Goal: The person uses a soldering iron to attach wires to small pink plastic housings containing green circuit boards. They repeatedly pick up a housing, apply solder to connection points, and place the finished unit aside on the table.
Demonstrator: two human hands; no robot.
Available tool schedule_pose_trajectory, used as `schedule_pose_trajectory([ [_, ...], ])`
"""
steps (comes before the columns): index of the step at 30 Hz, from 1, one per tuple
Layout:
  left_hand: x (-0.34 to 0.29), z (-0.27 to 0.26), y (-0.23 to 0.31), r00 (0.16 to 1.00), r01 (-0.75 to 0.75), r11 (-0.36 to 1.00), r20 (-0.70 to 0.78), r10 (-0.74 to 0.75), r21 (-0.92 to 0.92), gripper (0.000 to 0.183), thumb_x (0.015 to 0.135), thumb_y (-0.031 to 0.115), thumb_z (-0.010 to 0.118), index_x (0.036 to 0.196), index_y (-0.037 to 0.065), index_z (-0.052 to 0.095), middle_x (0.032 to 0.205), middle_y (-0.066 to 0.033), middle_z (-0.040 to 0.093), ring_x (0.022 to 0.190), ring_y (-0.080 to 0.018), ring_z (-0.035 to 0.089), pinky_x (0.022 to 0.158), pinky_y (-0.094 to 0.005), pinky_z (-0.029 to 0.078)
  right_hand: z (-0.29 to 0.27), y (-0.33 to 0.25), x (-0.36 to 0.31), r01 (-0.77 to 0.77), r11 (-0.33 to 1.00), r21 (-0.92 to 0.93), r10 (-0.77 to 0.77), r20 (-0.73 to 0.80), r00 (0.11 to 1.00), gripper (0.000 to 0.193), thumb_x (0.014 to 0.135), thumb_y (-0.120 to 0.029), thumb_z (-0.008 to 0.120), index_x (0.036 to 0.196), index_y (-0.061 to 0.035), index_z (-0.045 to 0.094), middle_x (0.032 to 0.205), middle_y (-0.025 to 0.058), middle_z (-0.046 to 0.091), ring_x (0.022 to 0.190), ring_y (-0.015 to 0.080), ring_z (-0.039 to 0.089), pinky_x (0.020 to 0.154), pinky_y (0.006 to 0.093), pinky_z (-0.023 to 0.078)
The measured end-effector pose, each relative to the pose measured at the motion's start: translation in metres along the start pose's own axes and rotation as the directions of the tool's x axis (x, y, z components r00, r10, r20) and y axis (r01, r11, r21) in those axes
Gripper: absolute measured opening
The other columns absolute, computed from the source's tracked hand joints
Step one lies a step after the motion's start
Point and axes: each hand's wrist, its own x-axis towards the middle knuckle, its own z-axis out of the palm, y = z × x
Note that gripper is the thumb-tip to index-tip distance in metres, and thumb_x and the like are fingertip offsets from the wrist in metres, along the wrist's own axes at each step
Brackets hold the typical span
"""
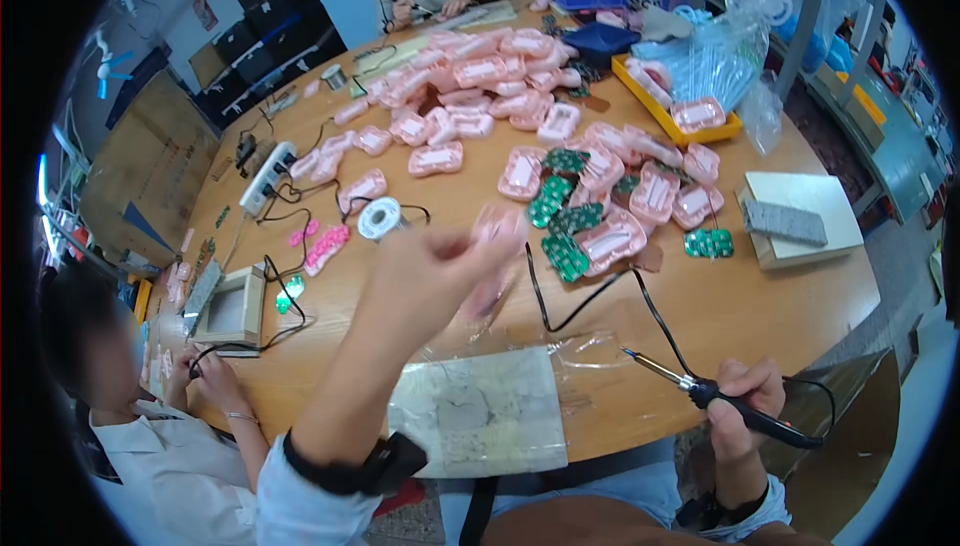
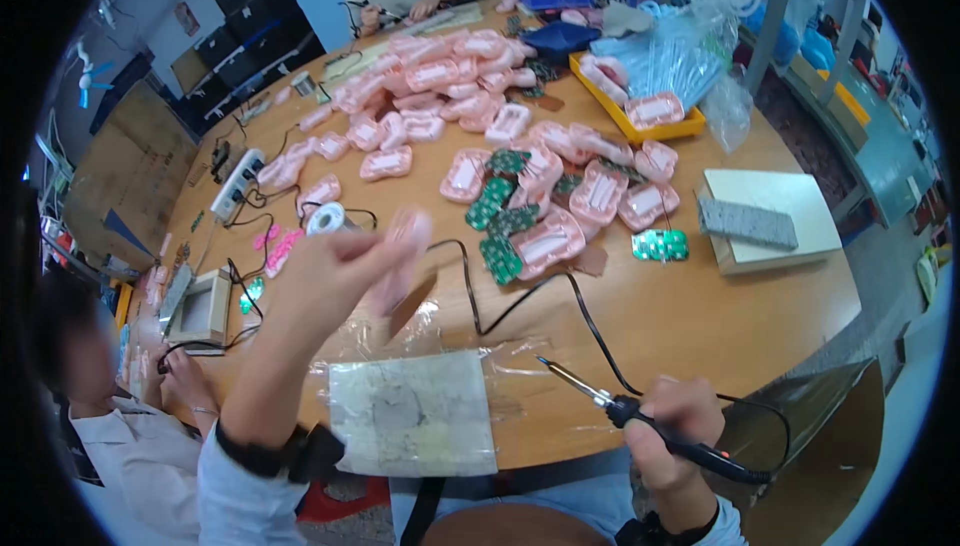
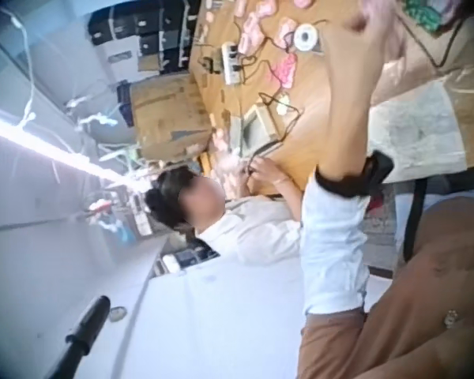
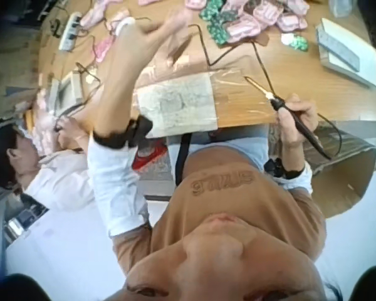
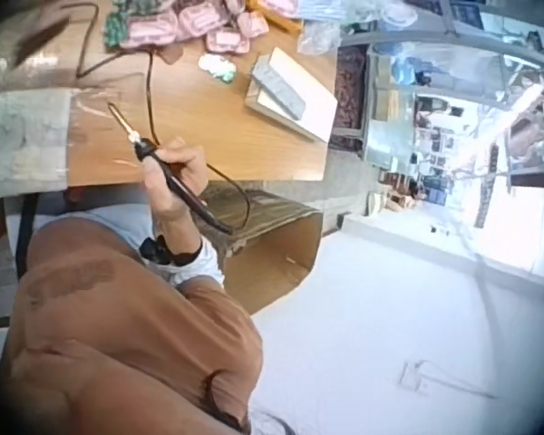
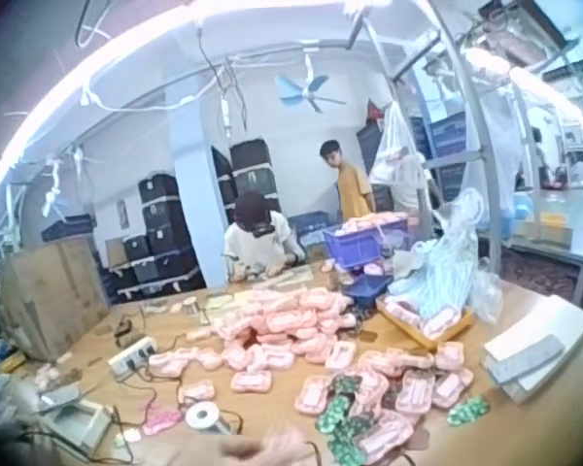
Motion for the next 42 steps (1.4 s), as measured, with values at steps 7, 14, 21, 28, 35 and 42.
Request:
schedule_pose_trajectory([
  [7, 0.119, -0.004, -0.011, 0.904, -0.181, 0.94, -0.327, 0.275, 0.289, 0.042, 0.078, 0.04, 0.072, 0.096, 0.002, 0.073, 0.08, -0.0154, 0.07, 0.075, -0.0197, 0.065, 0.07, -0.0338, 0.049, -0.007, 0.005, 0.0, -0.042, 0.998, -0.042, 0.038, -0.099, 0.994, 0.027, 0.076, -0.009, 0.066, 0.088, -0.0042, 0.042, 0.061, 0.0051, 0.047, 0.053, 0.0101, 0.043, 0.05, 0.0228, 0.036],
  [14, 0.216, -0.005, -0.111, 0.845, -0.011, 0.614, -0.321, 0.427, 0.789, 0.023, 0.086, 0.017, 0.057, 0.104, 0.007, 0.067, 0.103, -0.0149, 0.065, 0.097, -0.031, 0.062, 0.084, -0.0426, 0.048, 0.0, 0.015, 0.01, -0.135, 0.989, -0.062, 0.129, -0.096, 0.987, 0.027, 0.077, -0.009, 0.066, 0.088, -0.0043, 0.041, 0.061, 0.0062, 0.049, 0.053, 0.0106, 0.047, 0.051, 0.0231, 0.038],
  [21, 0.239, 0.027, -0.13, 0.901, -0.076, 0.588, -0.197, 0.386, 0.805, 0.03, 0.083, 0.013, 0.056, 0.112, 0.006, 0.055, 0.114, -0.016, 0.059, 0.108, -0.0316, 0.056, 0.089, -0.0491, 0.042, 0.014, 0.014, 0.019, -0.13, 0.988, -0.084, 0.126, -0.059, 0.99, 0.029, 0.078, -0.011, 0.067, 0.089, -0.004, 0.041, 0.063, 0.007, 0.049, 0.052, 0.0113, 0.048, 0.051, 0.0229, 0.041],
  [28, 0.107, -0.007, -0.072, 0.812, -0.471, 0.755, -0.11, 0.573, 0.457, 0.038, 0.07, 0.022, 0.074, 0.101, 0.004, 0.063, 0.089, -0.0125, 0.065, 0.082, -0.0264, 0.063, 0.074, -0.04, 0.05, 0.014, 0.008, 0.017, -0.051, 0.988, -0.148, 0.044, -0.054, 0.998, 0.03, 0.078, -0.015, 0.066, 0.09, -0.0047, 0.041, 0.062, 0.0059, 0.046, 0.051, 0.0113, 0.045, 0.049, 0.0228, 0.038],
  [35, -0.098, 0.039, -0.087, 0.82, -0.571, 0.741, 0.199, 0.537, 0.352, 0.048, 0.066, 0.021, 0.079, 0.109, 0.01, 0.059, 0.097, -0.0068, 0.054, 0.09, -0.0266, 0.052, 0.083, -0.043, 0.037, 0.011, 0.008, 0.014, -0.019, 0.991, -0.136, 0.022, 0.02, 1.0, 0.027, 0.078, -0.011, 0.065, 0.09, -0.0041, 0.042, 0.064, 0.0076, 0.049, 0.053, 0.0116, 0.046, 0.052, 0.0228, 0.039],
  [42, -0.1, 0.048, -0.082, 0.92, -0.336, 0.908, -0.12, 0.373, 0.249, 0.027, 0.067, 0.013, 0.076, 0.092, 0.007, 0.066, 0.097, -0.0097, 0.051, 0.094, -0.0283, 0.049, 0.082, -0.0411, 0.036, 0.02, 0.002, 0.007, -0.02, 0.987, -0.157, 0.028, 0.053, 0.998, 0.028, 0.077, -0.011, 0.067, 0.09, -0.0043, 0.042, 0.063, 0.006, 0.049, 0.053, 0.0111, 0.045, 0.052, 0.023, 0.037],
])
